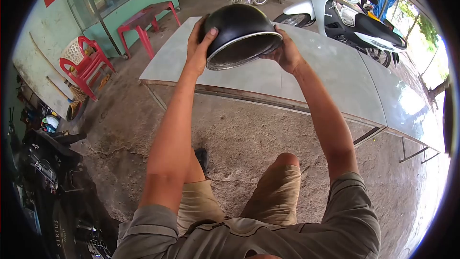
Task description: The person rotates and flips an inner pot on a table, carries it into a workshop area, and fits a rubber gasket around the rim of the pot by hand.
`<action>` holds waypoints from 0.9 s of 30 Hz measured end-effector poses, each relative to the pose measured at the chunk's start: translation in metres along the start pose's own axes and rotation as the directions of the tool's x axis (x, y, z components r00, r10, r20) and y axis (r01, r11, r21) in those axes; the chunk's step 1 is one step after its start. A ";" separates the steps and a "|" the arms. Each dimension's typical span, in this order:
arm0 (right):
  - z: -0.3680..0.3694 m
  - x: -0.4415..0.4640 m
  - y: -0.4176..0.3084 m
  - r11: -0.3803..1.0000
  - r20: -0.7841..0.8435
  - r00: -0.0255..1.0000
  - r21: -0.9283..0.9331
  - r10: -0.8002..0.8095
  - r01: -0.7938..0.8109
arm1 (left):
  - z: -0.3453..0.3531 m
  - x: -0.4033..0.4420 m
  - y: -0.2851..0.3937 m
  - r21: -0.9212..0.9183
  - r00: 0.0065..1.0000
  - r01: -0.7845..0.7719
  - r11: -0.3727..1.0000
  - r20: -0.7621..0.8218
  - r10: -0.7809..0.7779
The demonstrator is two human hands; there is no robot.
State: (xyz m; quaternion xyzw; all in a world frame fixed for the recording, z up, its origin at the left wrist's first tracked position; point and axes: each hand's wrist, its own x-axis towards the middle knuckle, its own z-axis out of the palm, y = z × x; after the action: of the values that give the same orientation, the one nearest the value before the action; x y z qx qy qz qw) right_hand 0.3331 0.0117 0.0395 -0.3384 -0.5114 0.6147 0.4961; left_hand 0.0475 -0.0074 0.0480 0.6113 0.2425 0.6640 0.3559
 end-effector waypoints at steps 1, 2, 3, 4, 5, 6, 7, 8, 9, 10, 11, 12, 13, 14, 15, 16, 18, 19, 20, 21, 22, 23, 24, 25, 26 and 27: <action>-0.002 0.001 0.003 0.999 -0.019 0.999 0.036 -0.030 0.031 | 0.001 0.003 0.002 -0.017 1.000 0.015 1.000 0.020 -0.015; -0.005 0.002 0.005 0.999 -0.020 0.999 0.040 -0.031 0.032 | 0.002 0.006 0.003 -0.015 1.000 0.016 1.000 0.023 -0.016; -0.007 -0.001 0.005 0.999 -0.013 0.999 0.039 -0.030 0.030 | 0.002 0.008 0.003 0.008 0.999 0.022 1.000 0.036 -0.022; -0.008 -0.003 0.007 0.999 -0.006 1.000 0.038 -0.026 0.026 | 0.002 0.009 0.003 0.031 0.998 0.029 0.999 0.048 -0.030; -0.009 -0.004 0.008 0.999 -0.007 1.000 0.041 -0.023 0.023 | 0.004 0.009 0.003 0.032 0.998 0.032 0.999 0.048 -0.034; -0.008 -0.005 0.008 0.999 -0.019 0.999 0.024 -0.029 0.029 | 0.004 0.010 -0.004 0.009 0.992 0.127 0.992 0.015 -0.127; -0.008 -0.007 0.009 0.999 -0.031 0.999 0.009 -0.035 0.035 | 0.003 0.010 -0.009 -0.016 0.975 0.219 0.976 -0.016 -0.220; -0.006 -0.009 0.010 0.999 -0.030 0.999 0.010 -0.033 0.034 | 0.000 0.012 -0.013 -0.015 0.975 0.221 0.975 -0.017 -0.221; -0.004 -0.010 0.011 0.996 -0.047 0.996 -0.059 -0.070 0.067 | -0.005 0.016 -0.017 -0.046 0.933 0.360 0.932 -0.012 -0.360; -0.002 -0.010 0.012 0.987 -0.062 0.992 -0.127 -0.106 0.098 | -0.009 0.018 -0.021 -0.078 0.870 0.492 0.867 -0.004 -0.494; -0.002 -0.010 0.014 0.987 -0.058 0.993 -0.127 -0.103 0.095 | -0.013 0.018 -0.026 -0.078 0.869 0.493 0.867 -0.009 -0.495; -0.006 -0.010 0.020 0.955 -0.031 0.981 -0.235 -0.193 0.180 | -0.014 0.017 -0.023 -0.033 0.877 0.480 0.877 0.031 -0.479; -0.011 -0.008 0.027 0.903 0.008 0.960 -0.338 -0.280 0.266 | -0.015 0.016 -0.024 0.012 0.883 0.463 0.886 0.073 -0.463; -0.018 -0.006 0.032 0.903 0.011 0.960 -0.339 -0.279 0.266 | -0.014 0.015 -0.025 0.011 0.884 0.462 0.887 0.070 -0.462; -0.029 -0.002 0.038 0.851 0.095 0.939 -0.402 -0.329 0.339 | -0.013 0.013 -0.033 0.097 0.930 0.360 0.928 0.047 -0.366; -0.037 0.002 0.041 0.789 0.182 0.910 -0.454 -0.373 0.414 | -0.009 0.012 -0.033 0.187 0.964 0.252 0.950 0.036 -0.263; -0.049 0.008 0.044 0.796 0.177 0.924 -0.469 -0.338 0.382 | -0.002 0.008 -0.040 0.110 0.964 0.259 0.960 0.038 -0.265; -0.052 0.009 0.048 0.807 0.167 0.939 -0.481 -0.299 0.343 | 0.000 0.004 -0.047 0.138 0.969 0.220 0.966 0.084 -0.233; -0.055 0.011 0.053 0.808 0.166 0.941 -0.481 -0.295 0.339 | 0.001 0.000 -0.053 0.164 0.970 0.180 0.970 0.133 -0.202; -0.056 0.013 0.056 0.867 0.140 0.956 -0.403 -0.257 0.292 | 0.000 0.003 -0.067 0.165 0.972 0.164 0.973 0.143 -0.188; -0.057 0.014 0.060 0.916 0.118 0.969 -0.320 -0.216 0.243 | -0.001 0.004 -0.077 0.166 0.971 0.167 0.972 0.144 -0.191; -0.058 0.015 0.064 0.917 0.115 0.970 -0.319 -0.214 0.240 | -0.002 0.004 -0.088 0.254 0.983 0.056 0.965 0.153 -0.098; -0.059 0.017 0.068 0.919 0.096 0.973 -0.321 -0.211 0.231 | -0.001 0.004 -0.090 0.338 0.985 -0.056 0.939 0.171 -0.003; -0.062 0.018 0.071 0.920 0.077 0.975 -0.324 -0.207 0.221 | -0.001 0.004 -0.091 0.338 0.985 -0.054 0.940 0.173 -0.005; -0.064 0.020 0.074 0.921 0.074 0.976 -0.322 -0.204 0.217 | -0.002 0.002 -0.093 0.388 0.980 -0.102 0.916 0.197 0.026; -0.066 0.022 0.076 0.893 0.067 0.969 -0.377 -0.239 0.246 | -0.003 -0.001 -0.094 0.435 0.973 -0.147 0.888 0.223 0.052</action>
State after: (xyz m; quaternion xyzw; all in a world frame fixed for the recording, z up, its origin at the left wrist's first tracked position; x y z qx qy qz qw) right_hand 0.3677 0.0530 -0.0480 -0.3563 -0.6641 0.4397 0.4885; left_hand 0.0610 0.0509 -0.0244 0.7537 0.3194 0.5408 0.1935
